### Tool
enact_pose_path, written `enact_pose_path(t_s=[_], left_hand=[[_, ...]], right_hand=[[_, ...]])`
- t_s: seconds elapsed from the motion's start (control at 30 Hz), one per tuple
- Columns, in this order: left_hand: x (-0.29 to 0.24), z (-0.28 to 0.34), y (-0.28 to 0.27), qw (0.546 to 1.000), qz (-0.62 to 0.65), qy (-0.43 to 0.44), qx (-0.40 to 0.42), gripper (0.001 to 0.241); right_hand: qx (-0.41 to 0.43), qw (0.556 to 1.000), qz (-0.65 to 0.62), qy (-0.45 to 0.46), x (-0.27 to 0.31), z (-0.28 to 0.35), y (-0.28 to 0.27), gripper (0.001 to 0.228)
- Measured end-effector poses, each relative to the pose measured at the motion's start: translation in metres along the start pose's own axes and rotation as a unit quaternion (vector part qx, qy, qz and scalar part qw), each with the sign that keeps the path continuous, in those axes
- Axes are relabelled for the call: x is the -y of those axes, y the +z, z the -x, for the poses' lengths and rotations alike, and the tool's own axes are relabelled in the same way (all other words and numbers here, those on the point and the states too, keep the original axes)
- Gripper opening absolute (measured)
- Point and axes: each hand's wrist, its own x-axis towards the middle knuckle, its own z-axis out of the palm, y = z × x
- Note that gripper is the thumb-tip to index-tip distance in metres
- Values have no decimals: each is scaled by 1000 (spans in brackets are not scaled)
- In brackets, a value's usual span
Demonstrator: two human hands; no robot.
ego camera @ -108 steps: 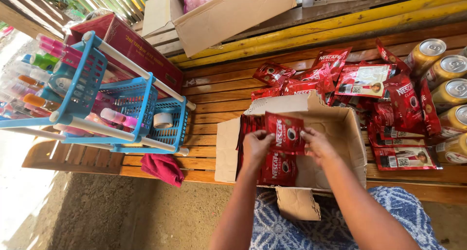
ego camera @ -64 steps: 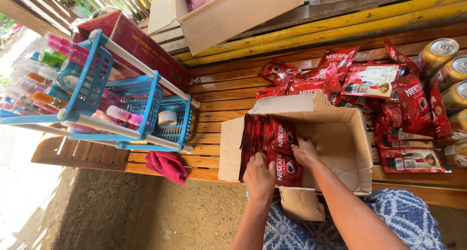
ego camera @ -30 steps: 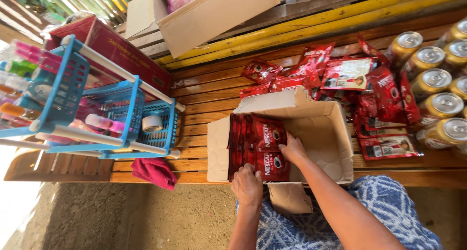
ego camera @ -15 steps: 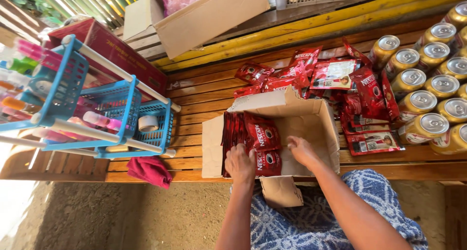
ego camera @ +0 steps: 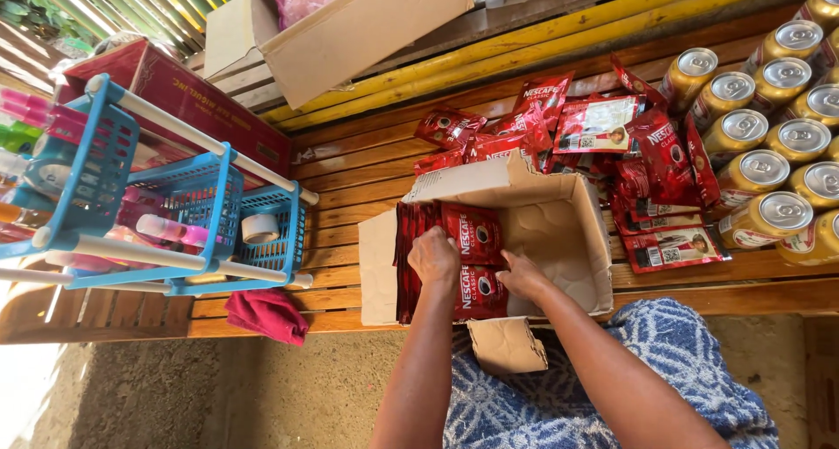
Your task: Organizing and sorting coffee sachets into a box.
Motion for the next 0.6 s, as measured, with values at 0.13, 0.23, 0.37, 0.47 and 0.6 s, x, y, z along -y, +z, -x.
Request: enact_pose_path(t_s=[0.13, 0.23, 0.37, 0.47, 0.6], left_hand=[[3, -5, -2, 1000, 16, 0, -9, 14], [5, -2, -9, 1000, 23, -2, -16, 15], [5, 0, -9, 1000, 12, -1, -17, 17], [3, 3, -10, 1000, 7, -1, -11, 22], [5, 4, -9, 1000, 11, 5, -17, 26]], right_hand=[[2, 1000, -10, -15, 1, -4, 1, 80], [4, 999, -15, -28, 7, -11, 5, 88], [11, 1000, 15, -17, 13, -15, 10, 92], [10, 1000, 20, -10, 14, -11, 7, 92], [7, 1000, 10, -8, 19, -3, 3, 92]])
